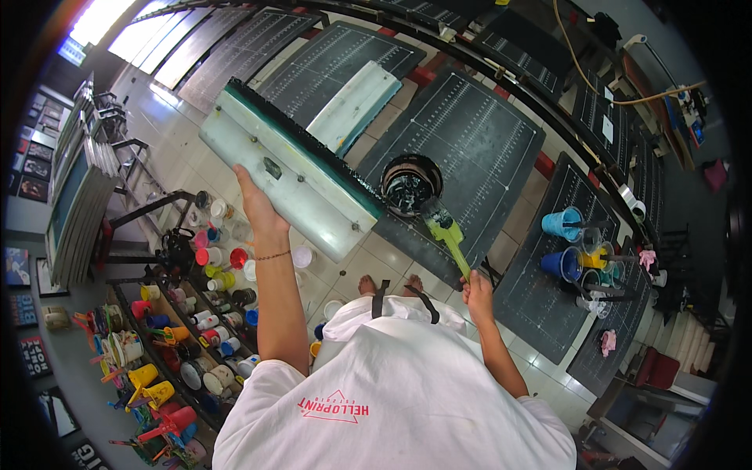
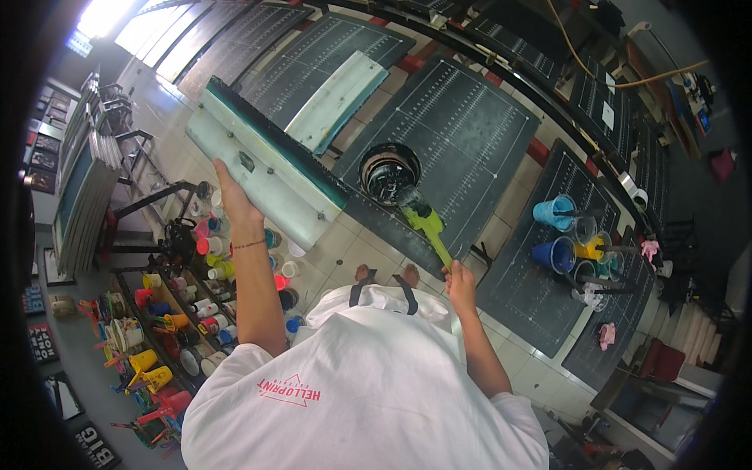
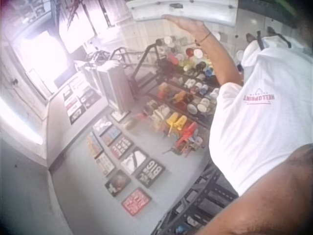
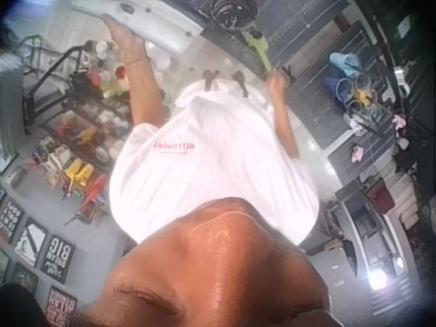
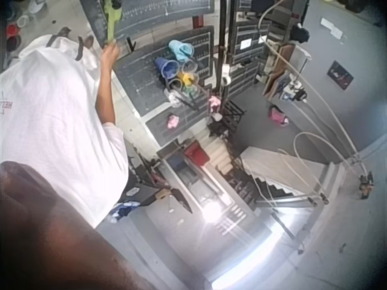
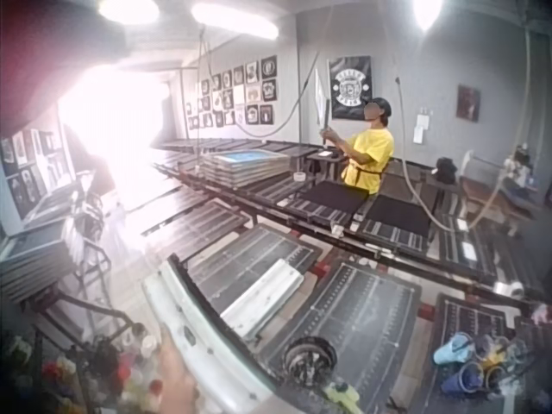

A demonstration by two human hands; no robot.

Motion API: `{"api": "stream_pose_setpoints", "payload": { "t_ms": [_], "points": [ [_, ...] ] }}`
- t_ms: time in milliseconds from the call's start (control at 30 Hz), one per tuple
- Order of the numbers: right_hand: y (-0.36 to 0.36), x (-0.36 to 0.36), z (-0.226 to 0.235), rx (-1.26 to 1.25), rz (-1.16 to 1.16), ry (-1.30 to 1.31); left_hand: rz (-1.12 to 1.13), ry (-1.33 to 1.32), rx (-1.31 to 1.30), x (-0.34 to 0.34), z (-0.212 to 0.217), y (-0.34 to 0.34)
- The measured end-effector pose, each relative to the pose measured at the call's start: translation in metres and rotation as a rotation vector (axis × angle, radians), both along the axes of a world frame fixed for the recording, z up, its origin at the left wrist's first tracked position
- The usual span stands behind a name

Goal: The person picks up squeegees from a printing station, applies ink to the blade using a spatula, and wipes the blade clean with a pink cloth.

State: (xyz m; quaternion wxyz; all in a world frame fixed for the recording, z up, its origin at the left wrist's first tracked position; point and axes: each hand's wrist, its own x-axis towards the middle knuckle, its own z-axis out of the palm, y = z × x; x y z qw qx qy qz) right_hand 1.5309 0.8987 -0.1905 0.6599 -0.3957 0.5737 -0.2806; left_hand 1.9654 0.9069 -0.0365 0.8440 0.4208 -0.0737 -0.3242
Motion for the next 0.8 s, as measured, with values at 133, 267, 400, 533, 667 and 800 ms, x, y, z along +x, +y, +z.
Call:
{"api": "stream_pose_setpoints", "payload": {
  "t_ms": [133, 267, 400, 533, 667, 800],
  "points": [
    [0.008, -0.012, 0.005, -0.010, -0.013, 0.017, -0.004, 0.006, 0.007, -0.004, 0.005, -0.001],
    [0.017, -0.025, 0.014, -0.026, -0.046, 0.024, -0.014, 0.012, 0.010, -0.003, 0.004, -0.004],
    [0.016, -0.028, 0.044, -0.121, -0.048, 0.030, -0.023, 0.021, -0.004, -0.001, 0.002, -0.011],
    [0.004, -0.008, 0.106, -0.353, -0.051, 0.182, 0.015, -0.048, 0.008, 0.001, 0.004, -0.027],
    [-0.006, 0.011, 0.164, -0.776, 0.167, 0.468, 0.006, -0.162, -0.032, -0.009, 0.016, -0.038],
    [-0.007, 0.012, 0.182, -0.858, 0.258, 0.601, 0.001, -0.210, -0.014, -0.012, 0.020, -0.045]
  ]
}}
